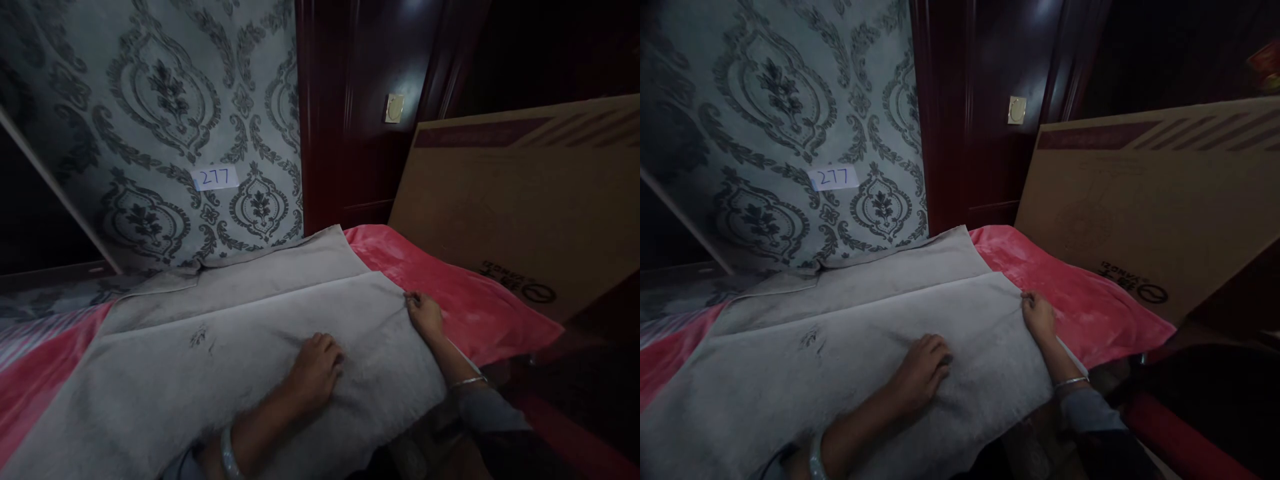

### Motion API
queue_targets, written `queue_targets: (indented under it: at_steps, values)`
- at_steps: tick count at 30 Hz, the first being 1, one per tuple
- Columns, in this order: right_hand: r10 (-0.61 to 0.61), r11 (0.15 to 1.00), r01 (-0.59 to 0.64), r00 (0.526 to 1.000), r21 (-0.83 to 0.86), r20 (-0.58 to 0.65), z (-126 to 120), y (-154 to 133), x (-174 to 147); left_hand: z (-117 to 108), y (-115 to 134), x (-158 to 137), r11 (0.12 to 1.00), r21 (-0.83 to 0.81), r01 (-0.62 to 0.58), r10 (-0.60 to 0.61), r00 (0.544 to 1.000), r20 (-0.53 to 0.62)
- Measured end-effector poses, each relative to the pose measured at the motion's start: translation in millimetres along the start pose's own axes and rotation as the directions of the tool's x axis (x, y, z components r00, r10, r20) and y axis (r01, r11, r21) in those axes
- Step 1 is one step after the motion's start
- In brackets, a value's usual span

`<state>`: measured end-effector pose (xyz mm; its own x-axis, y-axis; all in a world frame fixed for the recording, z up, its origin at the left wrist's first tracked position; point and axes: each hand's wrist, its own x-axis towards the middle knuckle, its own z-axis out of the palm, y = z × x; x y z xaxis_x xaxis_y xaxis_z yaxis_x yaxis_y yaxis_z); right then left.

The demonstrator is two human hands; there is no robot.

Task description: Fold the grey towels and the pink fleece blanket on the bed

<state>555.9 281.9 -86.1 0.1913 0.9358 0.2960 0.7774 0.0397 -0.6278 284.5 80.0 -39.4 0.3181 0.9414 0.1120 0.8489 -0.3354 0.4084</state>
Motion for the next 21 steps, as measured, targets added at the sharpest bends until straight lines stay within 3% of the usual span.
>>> queue_targets:
  at_steps: [3,8,12,16,21]
  values:
    - [0.03,0.999,-0.03,0.999,-0.032,0.014,-0.3,-0.2,-0.1,-9.3,-16.6,4.2,0.988,0.11,0.106,-0.103,0.994,-0.038]
    - [0.033,0.997,-0.031,0.999,-0.069,0.03,0.5,2.4,0.9,-29.7,-67.1,13.1,0.93,0.256,0.262,-0.27,0.963,-0.004]
    - [0.029,0.995,-0.025,0.998,-0.092,0.047,0.4,3.0,0.8,-49.1,-101.5,20.2,0.871,0.285,0.4,-0.387,0.916,-0.104]
    - [0.024,0.995,-0.019,0.999,-0.1,0.048,0.6,2.8,0.1,-62.7,-113.5,32.1,0.822,0.258,0.507,-0.465,0.86,-0.209]
    - [0.027,0.996,-0.023,0.998,-0.088,0.048,-0.2,2.3,-1.1,-68.1,-115.0,54.8,0.812,0.217,0.541,-0.497,0.837,-0.226]
